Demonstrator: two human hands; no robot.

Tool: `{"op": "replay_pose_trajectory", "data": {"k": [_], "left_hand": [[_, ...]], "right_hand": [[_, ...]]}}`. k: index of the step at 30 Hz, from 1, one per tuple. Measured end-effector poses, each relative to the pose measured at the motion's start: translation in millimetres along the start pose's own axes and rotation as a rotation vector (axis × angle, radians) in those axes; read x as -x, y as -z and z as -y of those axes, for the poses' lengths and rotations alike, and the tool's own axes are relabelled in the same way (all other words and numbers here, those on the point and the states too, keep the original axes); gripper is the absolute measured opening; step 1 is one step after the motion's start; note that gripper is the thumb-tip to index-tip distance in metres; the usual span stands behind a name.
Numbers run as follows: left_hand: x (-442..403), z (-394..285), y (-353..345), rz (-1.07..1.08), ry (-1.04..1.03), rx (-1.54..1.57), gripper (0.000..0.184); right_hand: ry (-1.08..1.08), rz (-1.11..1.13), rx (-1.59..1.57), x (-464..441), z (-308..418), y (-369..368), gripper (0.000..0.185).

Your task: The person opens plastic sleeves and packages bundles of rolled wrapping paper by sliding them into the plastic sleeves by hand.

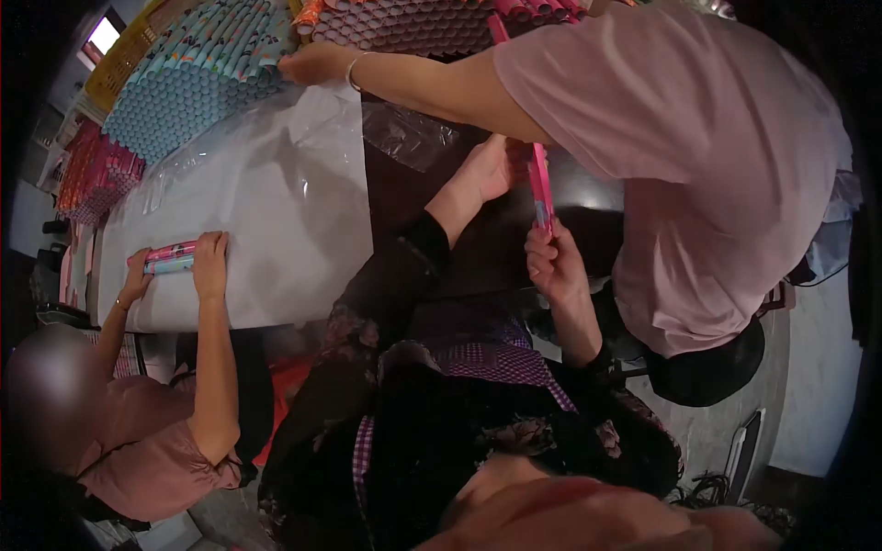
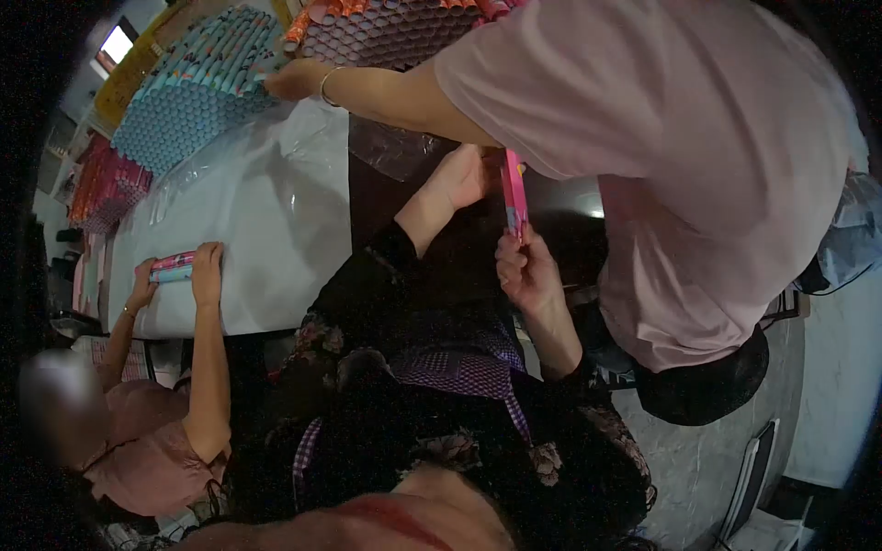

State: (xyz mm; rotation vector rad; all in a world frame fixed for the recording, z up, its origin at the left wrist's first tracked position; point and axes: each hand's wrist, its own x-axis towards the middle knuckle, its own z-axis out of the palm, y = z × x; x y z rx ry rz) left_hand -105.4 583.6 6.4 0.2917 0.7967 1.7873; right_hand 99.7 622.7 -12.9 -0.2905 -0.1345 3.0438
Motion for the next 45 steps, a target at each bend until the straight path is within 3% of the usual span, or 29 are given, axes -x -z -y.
{"op": "replay_pose_trajectory", "data": {"k": [5, 7, 10, 12, 14, 15, 17, 19, 21, 22, 24, 27, 31, 33, 35, 37, 40, 42, 43, 45], "left_hand": [[-3.5, 21.9, 9.7, -0.102, -0.117, 0.302, 0.046], [9.5, 21.3, 13.0, -0.247, -0.149, 0.219, 0.048], [27.2, 14.7, 33.0, -0.146, -0.211, 0.336, 0.049], [50.4, 10.8, 26.5, -0.201, -0.223, 0.311, 0.050], [68.8, 13.0, 21.9, -0.246, -0.231, 0.285, 0.051], [74.7, 15.1, 24.5, -0.262, -0.246, 0.280, 0.050], [85.1, 20.5, 22.1, -0.281, -0.267, 0.276, 0.049], [95.7, 28.5, 11.3, -0.394, -0.286, 0.224, 0.050], [104.1, 36.1, -0.3, -0.433, -0.304, 0.212, 0.047], [105.9, 40.1, -5.5, -0.460, -0.329, 0.190, 0.046], [107.4, 48.1, -9.7, -0.479, -0.359, 0.172, 0.041], [107.8, 43.5, -6.0, -0.460, -0.337, 0.153, 0.043], [98.7, 22.6, 25.4, -0.334, -0.355, 0.265, 0.045], [96.4, 8.1, 42.3, -0.234, -0.414, 0.355, 0.042], [94.6, 0.0, 55.2, -0.200, -0.479, 0.369, 0.040], [88.2, -1.7, 69.1, -0.032, -0.529, 0.378, 0.039], [86.8, -2.3, 60.0, -0.227, -0.542, 0.323, 0.027], [84.5, -2.7, 47.9, -0.469, -0.542, 0.258, 0.021], [82.5, -1.1, 42.4, -0.592, -0.542, 0.206, 0.019], [82.6, -2.3, 45.8, -0.560, -0.559, 0.231, 0.024]], "right_hand": [[-0.036, -0.114, -0.031, 50.5, -32.4, 7.1, 0.020], [-0.129, -0.272, 0.024, 71.2, -41.6, -7.6, 0.020], [-0.270, -0.218, 0.028, 88.1, -39.3, 16.6, 0.019], [-0.306, -0.266, 0.161, 94.9, -32.3, 23.6, 0.022], [-0.392, -0.239, 0.578, 98.6, -27.0, 18.6, 0.028], [-0.397, -0.240, 0.576, 98.2, -27.9, 15.0, 0.028], [-0.340, -0.164, 0.962, 95.6, -26.1, 3.8, 0.035], [-0.317, -0.065, 0.974, 85.6, -23.4, -4.8, 0.034], [-0.210, 0.032, 1.315, 70.9, -24.4, 1.8, 0.035], [-0.215, 0.032, 1.313, 63.2, -25.0, -3.4, 0.035], [-0.271, -0.190, 1.638, 50.3, -28.7, -25.3, 0.040], [-0.306, -0.154, 1.734, 46.3, -26.4, -26.8, 0.039], [-0.340, -0.087, 1.553, 52.4, -14.2, -11.8, 0.034], [-0.501, -0.019, 1.258, 54.8, -7.9, -4.7, 0.033], [-0.547, 0.068, 1.086, 57.8, -0.5, 11.4, 0.031], [-0.593, 0.151, 0.911, 58.0, 6.6, 21.9, 0.030], [-0.574, 0.077, 0.976, 53.0, 2.8, 10.8, 0.029], [-0.311, -0.081, 1.556, 41.1, -2.2, 2.0, 0.031], [-0.314, -0.076, 1.556, 35.0, -2.9, 2.5, 0.031], [-0.200, -0.080, 1.990, 25.2, -5.1, 1.9, 0.036]]}}
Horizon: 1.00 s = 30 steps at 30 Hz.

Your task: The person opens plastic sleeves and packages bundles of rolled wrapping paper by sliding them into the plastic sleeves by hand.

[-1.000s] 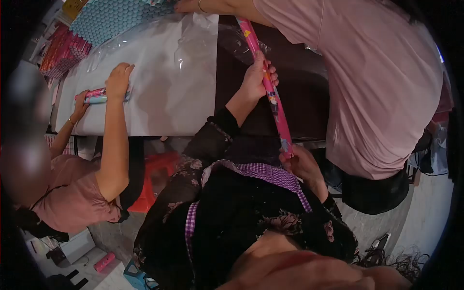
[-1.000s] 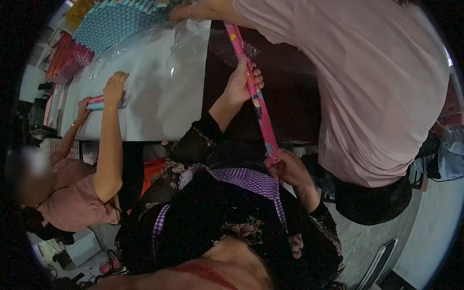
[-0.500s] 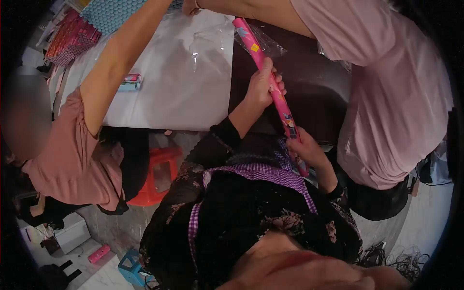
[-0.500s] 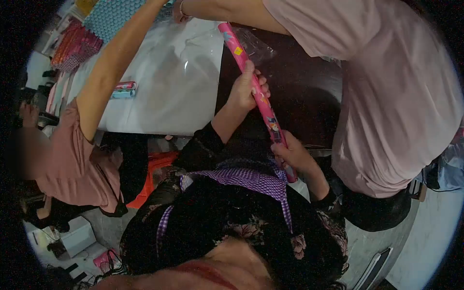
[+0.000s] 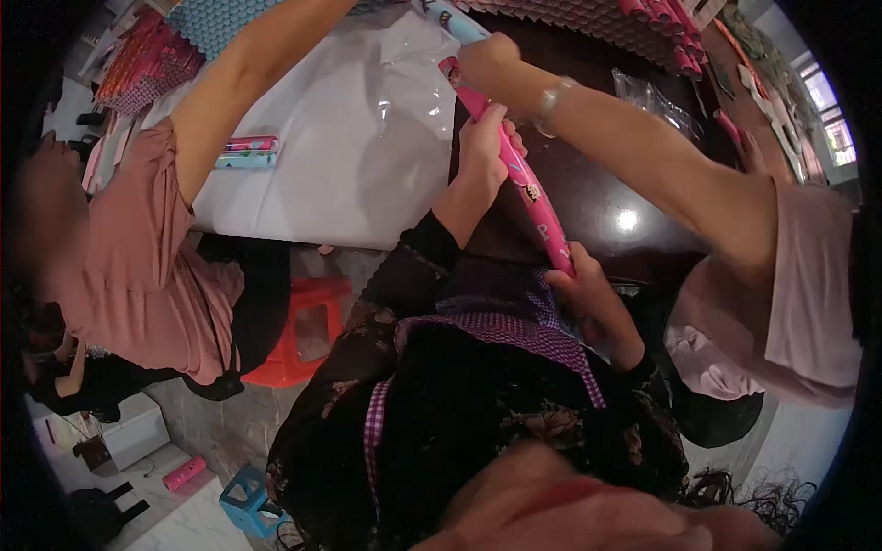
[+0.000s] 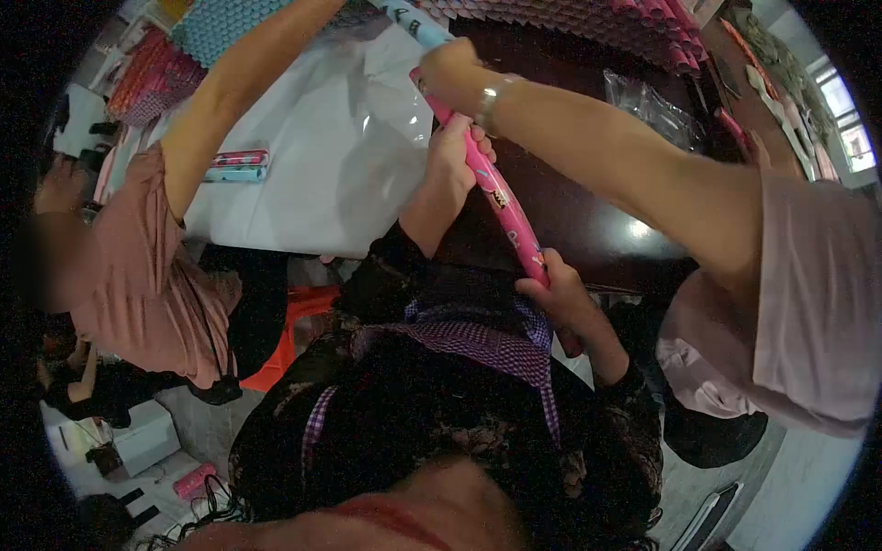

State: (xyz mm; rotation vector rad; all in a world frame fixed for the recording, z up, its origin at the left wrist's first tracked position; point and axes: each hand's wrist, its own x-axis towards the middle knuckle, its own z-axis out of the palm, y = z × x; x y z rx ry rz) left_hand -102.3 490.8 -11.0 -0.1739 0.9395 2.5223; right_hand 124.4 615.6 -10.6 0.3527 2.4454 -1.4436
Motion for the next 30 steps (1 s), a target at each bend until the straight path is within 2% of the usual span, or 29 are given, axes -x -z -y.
{"op": "replay_pose_trajectory", "data": {"k": [4, 6, 7, 9, 10, 11, 13, 14, 15, 16, 19, 20, 21, 23, 24, 25, 27, 28, 29, 30], "left_hand": [[-17.0, -7.8, 9.2, 0.055, 0.053, -0.026, 0.029], [-23.4, -15.4, 18.4, 0.303, 0.114, 0.227, 0.030], [-29.1, -22.6, 21.9, 0.384, 0.108, 0.290, 0.033], [-42.9, -44.3, 28.1, 0.464, 0.125, 0.340, 0.034], [-45.4, -46.2, 29.5, 0.543, 0.141, 0.382, 0.035], [-45.2, -52.3, 27.4, 0.546, 0.142, 0.381, 0.035], [-38.4, -55.3, 18.7, 0.191, 0.056, 0.150, 0.036], [-33.9, -55.7, 13.9, 0.191, 0.054, 0.148, 0.036], [-28.1, -54.5, 8.8, 0.076, 0.002, 0.104, 0.036], [-23.5, -54.6, 4.3, -0.041, -0.050, 0.061, 0.036], [-22.0, -54.5, -1.9, -0.115, -0.092, 0.054, 0.038], [-22.7, -55.6, -0.7, -0.114, -0.096, 0.053, 0.038], [-23.0, -57.6, 1.9, -0.062, -0.106, 0.078, 0.038], [-24.5, -63.7, 8.4, -0.012, -0.118, 0.094, 0.039], [-24.6, -64.9, 11.6, 0.073, -0.122, 0.164, 0.039], [-25.5, -67.1, 14.5, 0.159, -0.125, 0.236, 0.039], [-25.3, -68.5, 18.1, 0.140, -0.141, 0.226, 0.039], [-25.1, -69.2, 19.5, 0.121, -0.160, 0.219, 0.039], [-21.5, -69.8, 17.0, 0.124, -0.160, 0.213, 0.039], [-16.8, -67.6, 13.2, 0.007, -0.230, 0.123, 0.039]], "right_hand": [[0.002, 0.178, -0.186, -16.9, -13.3, 8.8, 0.036], [-0.077, 0.584, -1.047, -14.1, -10.2, 10.1, 0.037], [-0.079, 0.583, -1.047, -18.3, -7.9, 7.2, 0.037], [-0.102, 0.805, -1.361, -29.0, 6.6, -1.5, 0.038], [-0.099, 0.804, -1.362, -28.2, 10.6, -0.9, 0.038], [-0.114, 0.659, -1.182, -29.3, 28.2, 0.7, 0.037], [-0.086, 0.423, -0.801, -36.6, 33.7, 6.7, 0.030], [-0.081, 0.289, -0.439, -42.0, 36.7, 14.2, 0.030], [-0.073, 0.153, -0.080, -43.5, 38.9, 19.6, 0.029], [0.189, -0.073, 0.202, -44.5, 36.7, 16.2, 0.035], [0.167, -0.147, 0.345, -49.3, 48.7, 22.1, 0.039], [0.127, -0.023, 0.221, -48.4, 50.5, 30.0, 0.043], [0.132, -0.022, 0.222, -47.4, 49.1, 37.4, 0.043], [-0.079, 0.316, -0.455, -45.8, 47.5, 46.8, 0.042], [-0.093, 0.406, -0.628, -38.3, 54.2, 50.3, 0.038], [-0.091, 0.408, -0.633, -40.0, 51.0, 49.9, 0.038], [-0.085, 0.565, -0.778, -47.2, 42.0, 52.8, 0.034], [-0.105, 0.527, -0.526, -57.8, 40.9, 55.3, 0.036], [-0.100, 0.526, -0.530, -64.2, 39.8, 52.4, 0.036], [0.079, 0.271, -0.098, -70.4, 39.3, 48.9, 0.039]]}}
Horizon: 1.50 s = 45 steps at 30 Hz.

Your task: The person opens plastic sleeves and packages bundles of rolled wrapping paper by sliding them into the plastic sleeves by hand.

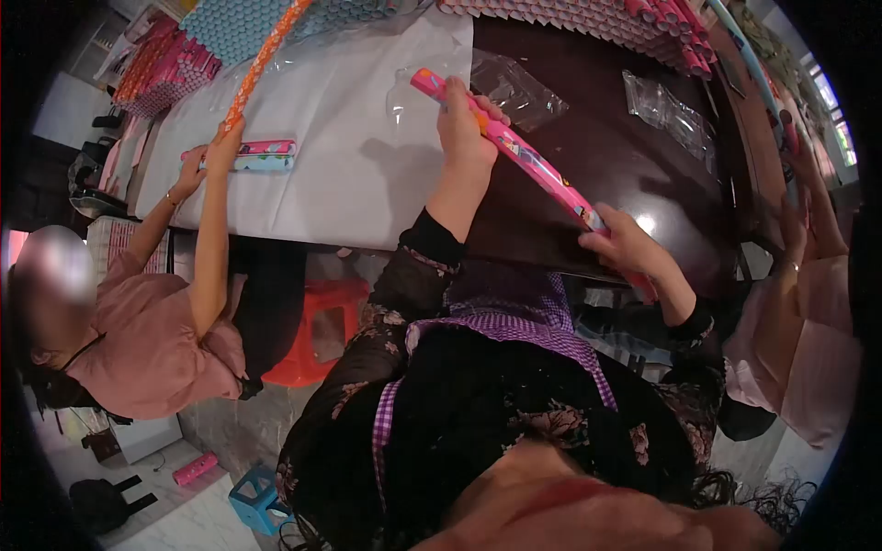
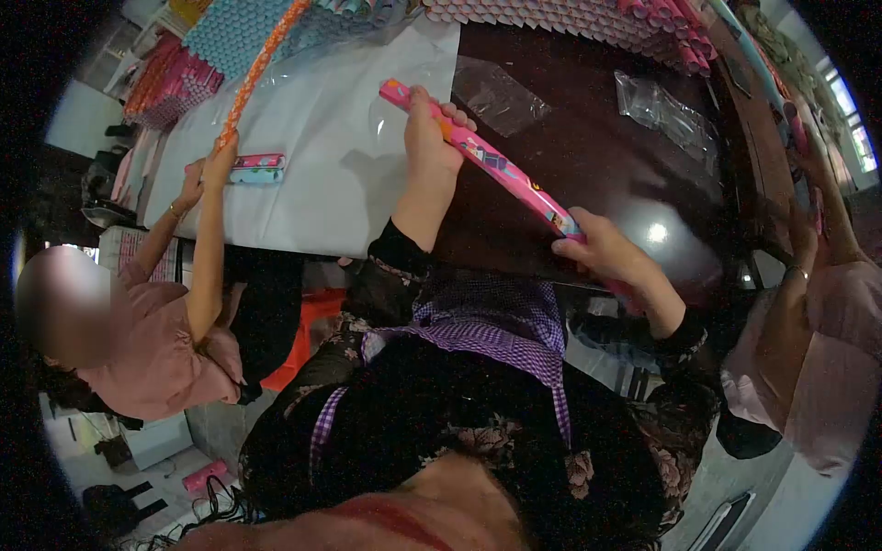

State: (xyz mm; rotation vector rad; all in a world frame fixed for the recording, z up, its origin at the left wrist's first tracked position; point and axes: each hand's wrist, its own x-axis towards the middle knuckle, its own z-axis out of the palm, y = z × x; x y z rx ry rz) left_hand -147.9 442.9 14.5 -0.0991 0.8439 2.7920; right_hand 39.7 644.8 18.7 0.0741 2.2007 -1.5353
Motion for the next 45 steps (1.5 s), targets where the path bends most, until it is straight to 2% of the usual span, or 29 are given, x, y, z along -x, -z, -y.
{"op": "replay_pose_trajectory", "data": {"k": [1, 2, 3, 5, 9, 14, 16, 17, 18, 20, 24, 26, 27, 28, 30, 31, 32, 34, 35, 37, 42, 45], "left_hand": [[6.0, 1.7, -3.3, -0.100, -0.076, -0.104, 0.039], [10.6, 4.0, -3.2, -0.086, -0.088, -0.095, 0.037], [14.7, 10.6, -5.2, -0.076, -0.090, -0.107, 0.037], [21.7, 25.9, -7.9, -0.070, -0.001, 0.009, 0.033], [13.5, 26.5, 9.7, -0.020, 0.098, 0.078, 0.026], [-8.5, -4.1, 48.3, -0.049, 0.012, -0.045, 0.019], [-6.5, -10.7, 54.9, 0.044, -0.067, -0.401, 0.020], [-5.5, -11.5, 55.8, 0.047, -0.039, -0.547, 0.018], [-9.8, -12.0, 62.1, 0.047, -0.042, -0.549, 0.018], [-13.5, -14.4, 71.7, 0.310, -0.192, -0.876, 0.018], [-15.9, -21.6, 73.1, 0.401, -0.211, -1.006, 0.020], [-14.3, -25.8, 70.7, 0.637, -0.361, -1.328, 0.020], [-8.1, -32.4, 66.4, 0.690, -0.388, -1.453, 0.016], [-9.5, -31.9, 68.7, 0.688, -0.399, -1.452, 0.016], [-15.0, -28.0, 72.6, 0.825, -0.619, -1.551, 0.015], [-14.9, -28.0, 77.1, 0.775, -0.502, -1.580, 0.015], [-14.6, -28.7, 77.2, 0.774, -0.506, -1.574, 0.015], [-14.1, -28.5, 78.4, 0.800, -0.693, -1.566, 0.014], [-14.9, -27.6, 80.9, 0.796, -0.695, -1.563, 0.014], [-17.8, -22.4, 85.8, 0.821, -0.929, -1.596, 0.015], [-17.7, -17.1, 85.5, 0.829, -1.030, -1.713, 0.017], [-13.5, -22.6, 83.1, 0.840, -1.014, -1.775, 0.019]], "right_hand": [[0.124, -0.240, 0.457, -5.0, 1.0, -2.3, 0.042], [0.154, -0.307, 0.526, -3.6, 17.3, -3.5, 0.050], [0.162, -0.317, 0.517, -7.5, 21.9, -4.4, 0.050], [0.341, -0.433, 0.747, -14.5, 28.3, -3.5, 0.054], [0.360, -0.358, 0.752, -24.6, 6.4, 16.2, 0.056], [0.369, -0.151, 0.633, -21.7, -7.4, 37.6, 0.052], [0.395, -0.169, 0.636, -23.1, -19.0, 45.3, 0.050], [0.420, -0.185, 0.643, -25.0, -19.8, 47.3, 0.048], [0.423, -0.185, 0.642, -26.8, -18.7, 50.1, 0.048], [0.305, -0.159, 0.657, -29.8, -15.9, 54.5, 0.047], [0.372, -0.170, 0.745, -39.9, -19.6, 55.6, 0.046], [0.373, -0.200, 0.769, -43.6, -21.9, 54.5, 0.044], [0.381, -0.202, 0.777, -45.9, -24.8, 54.1, 0.044], [0.394, -0.217, 0.808, -48.2, -29.0, 55.4, 0.044], [0.406, -0.232, 0.845, -53.3, -31.4, 56.1, 0.044], [0.422, -0.257, 0.862, -54.7, -32.3, 55.2, 0.045], [0.435, -0.280, 0.877, -54.5, -30.3, 54.1, 0.046], [0.403, -0.290, 0.886, -53.7, -25.7, 51.0, 0.046], [0.373, -0.302, 0.888, -54.9, -22.5, 49.6, 0.046], [0.383, -0.285, 0.891, -57.3, -23.0, 54.6, 0.046], [0.333, -0.183, 0.848, -71.3, 28.8, 65.6, 0.045], [0.496, -0.251, 0.694, -111.9, 79.2, 68.4, 0.039]]}}
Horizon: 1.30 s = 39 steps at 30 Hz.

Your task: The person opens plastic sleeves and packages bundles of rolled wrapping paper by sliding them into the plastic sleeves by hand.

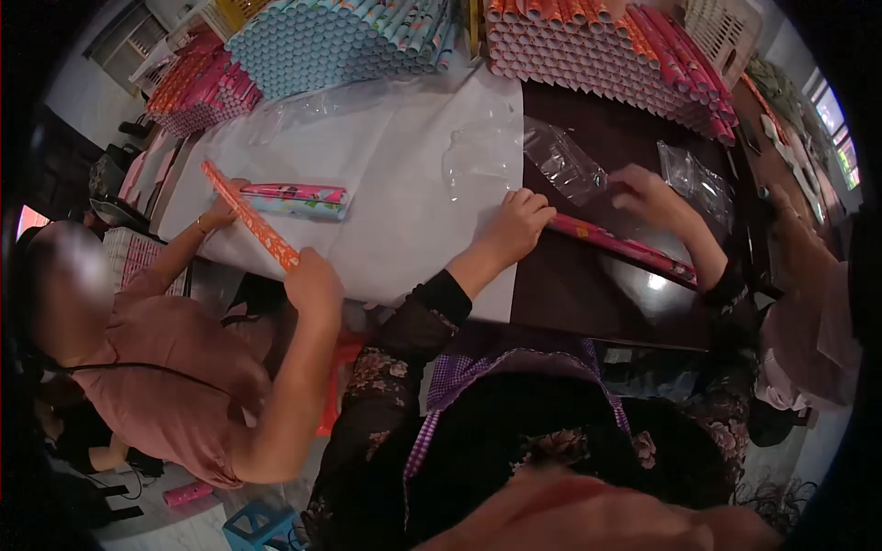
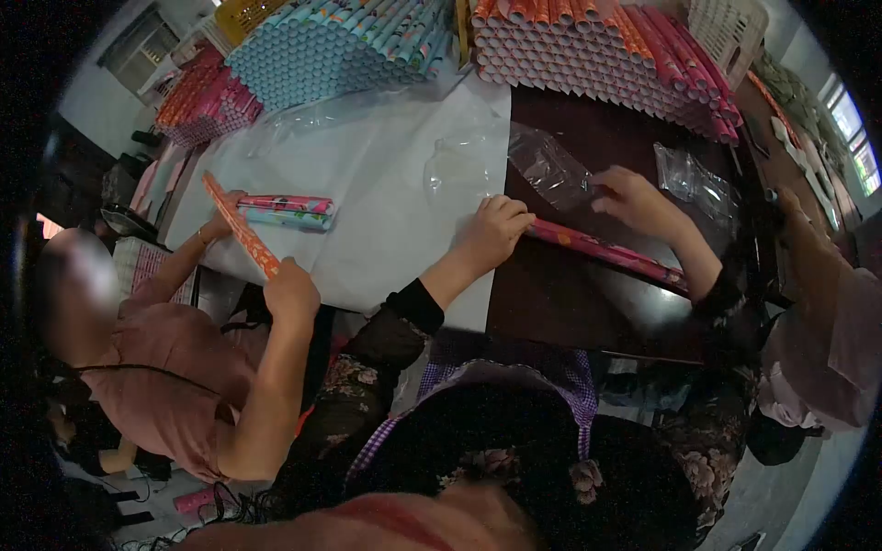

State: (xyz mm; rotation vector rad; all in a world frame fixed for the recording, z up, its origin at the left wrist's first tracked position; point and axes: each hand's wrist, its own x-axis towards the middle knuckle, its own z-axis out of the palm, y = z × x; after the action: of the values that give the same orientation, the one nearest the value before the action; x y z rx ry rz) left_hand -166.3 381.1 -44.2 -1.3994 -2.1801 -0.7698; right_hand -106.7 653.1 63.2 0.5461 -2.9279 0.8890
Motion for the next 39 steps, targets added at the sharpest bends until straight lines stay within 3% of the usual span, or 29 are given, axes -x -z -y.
{"op": "replay_pose_trajectory", "data": {"k": [3, 7, 9, 12, 14, 17, 19, 22, 24, 28, 29, 31, 32, 34, 37, 39], "left_hand": [[1.8, 0.7, 0.3, 0.013, 0.019, -0.001, 0.020], [5.5, 8.3, -11.0, -0.014, 0.010, -0.007, 0.019], [3.9, 7.2, -6.5, -0.035, 0.021, 0.037, 0.020], [0.3, 3.1, -2.8, -0.022, 0.062, 0.101, 0.021], [2.7, 7.1, -4.4, 0.053, 0.099, 0.139, 0.018], [3.8, 8.3, -3.0, 0.135, 0.067, 0.005, 0.014], [8.7, 7.4, -29.5, 0.126, 0.256, 0.042, 0.018], [18.2, 18.5, -55.2, 0.179, 0.177, 0.059, 0.028], [6.9, 8.9, -35.3, -0.015, 0.261, 0.361, 0.035], [5.9, 9.1, -24.7, 0.169, 0.372, 0.565, 0.040], [5.8, 7.5, -29.0, 0.030, 0.509, 1.130, 0.041], [8.4, 8.9, -34.1, -0.133, 0.631, 1.698, 0.043], [-9.8, 9.1, 7.3, 0.130, 0.589, 1.210, 0.044], [-17.0, 10.6, 24.9, 0.361, 0.523, 0.712, 0.045], [-7.1, 9.3, 9.0, 0.165, 0.428, 0.678, 0.047], [-9.1, 12.8, 8.0, 0.226, 0.409, 0.660, 0.049]], "right_hand": [[0.194, -0.118, -0.062, -86.9, 14.9, -2.4, 0.034], [0.111, 0.032, -0.278, -217.3, 65.2, -8.9, 0.031], [0.132, -0.078, -0.468, -286.0, 69.4, -37.6, 0.031], [0.098, -0.068, -0.470, -374.2, 78.4, -61.9, 0.040], [-0.018, -0.226, -0.128, -433.6, 63.7, -83.8, 0.040], [-0.156, -0.392, -0.101, -484.7, 50.5, -110.9, 0.041], [-0.264, -0.474, -0.122, -511.7, 36.5, -124.1, 0.043], [-0.385, -0.510, -0.039, -544.9, 16.1, -138.4, 0.051], [-0.447, -0.516, 0.073, -547.0, 16.9, -137.1, 0.059], [-0.531, -0.396, -0.158, -536.1, 31.8, -121.3, 0.063], [-0.585, -0.406, -0.187, -542.2, 27.0, -123.1, 0.064], [-0.555, -0.388, -0.141, -551.2, 16.5, -128.5, 0.063], [-0.523, -0.373, -0.094, -555.2, 13.3, -129.8, 0.062], [-0.526, -0.390, -0.096, -563.3, 9.4, -132.7, 0.055], [-0.456, -0.396, -0.076, -562.4, 6.3, -132.5, 0.048], [-0.382, -0.386, -0.054, -566.0, -1.1, -134.2, 0.047]]}}
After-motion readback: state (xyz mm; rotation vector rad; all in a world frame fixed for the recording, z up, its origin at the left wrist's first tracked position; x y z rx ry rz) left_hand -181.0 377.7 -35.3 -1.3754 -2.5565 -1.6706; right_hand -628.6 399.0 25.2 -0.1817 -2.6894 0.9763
